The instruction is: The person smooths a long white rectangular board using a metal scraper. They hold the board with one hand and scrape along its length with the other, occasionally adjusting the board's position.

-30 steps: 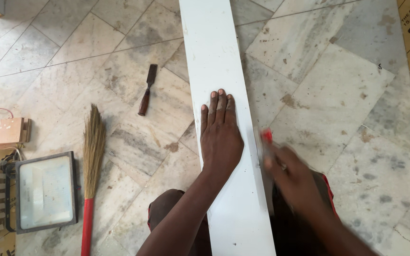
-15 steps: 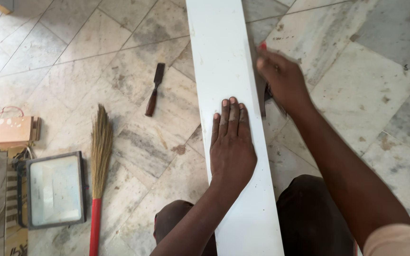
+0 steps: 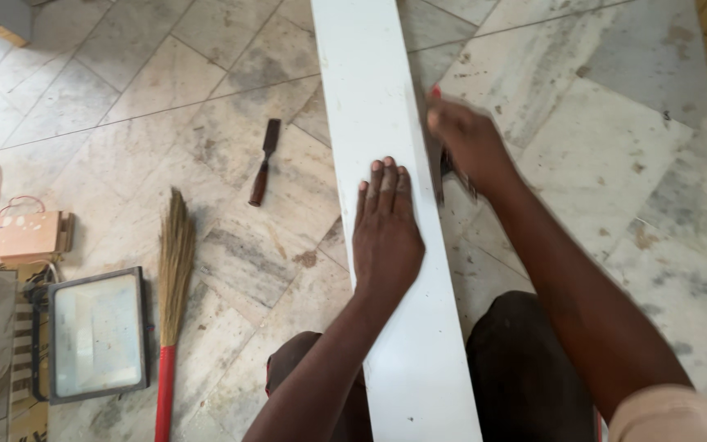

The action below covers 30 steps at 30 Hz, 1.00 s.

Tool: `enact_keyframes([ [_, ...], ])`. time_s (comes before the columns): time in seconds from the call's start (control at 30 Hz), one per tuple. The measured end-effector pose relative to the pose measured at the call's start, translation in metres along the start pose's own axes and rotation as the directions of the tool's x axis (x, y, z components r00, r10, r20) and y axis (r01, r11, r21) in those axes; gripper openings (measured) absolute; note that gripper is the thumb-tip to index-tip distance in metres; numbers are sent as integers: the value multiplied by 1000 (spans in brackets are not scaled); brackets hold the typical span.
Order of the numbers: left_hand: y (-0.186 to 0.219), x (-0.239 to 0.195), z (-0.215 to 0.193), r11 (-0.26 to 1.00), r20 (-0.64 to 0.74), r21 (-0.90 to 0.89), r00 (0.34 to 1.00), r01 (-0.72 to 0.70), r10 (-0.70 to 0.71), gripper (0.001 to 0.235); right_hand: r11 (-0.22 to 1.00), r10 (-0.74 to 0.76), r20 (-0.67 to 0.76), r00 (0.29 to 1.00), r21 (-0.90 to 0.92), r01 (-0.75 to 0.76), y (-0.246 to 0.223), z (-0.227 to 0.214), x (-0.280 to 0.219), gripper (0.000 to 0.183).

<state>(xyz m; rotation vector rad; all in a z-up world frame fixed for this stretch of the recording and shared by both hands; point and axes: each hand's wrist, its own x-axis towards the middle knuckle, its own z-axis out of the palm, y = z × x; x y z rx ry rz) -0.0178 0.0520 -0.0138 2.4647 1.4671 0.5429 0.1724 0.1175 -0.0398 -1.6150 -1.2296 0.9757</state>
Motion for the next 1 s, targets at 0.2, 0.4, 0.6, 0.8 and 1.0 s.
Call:
enact_keyframes([
  [0.2,-1,-3,-2,1000,22,-12,1000,1,-1,55,979,153,50,987,-145,-144,-2,-2,-223,54],
  [0.4,0,-5,-2,1000,34,-5,999,1,-1,56,990,95,40,995,-105,-91,-15,2,-256,50],
  [0.6,2,-4,-5,999,28,-43,1000,-11,12,52,988,-18,-9,1000,-154,16,-15,3,-126,50],
  [0.8,3,-4,-5,999,58,11,998,-41,40,54,986,-112,-31,993,-124,108,6,4,-4,53],
  [1.0,0,-2,-5,996,65,53,996,-68,65,59,939,-323,-93,942,-155,306,21,13,171,45],
])
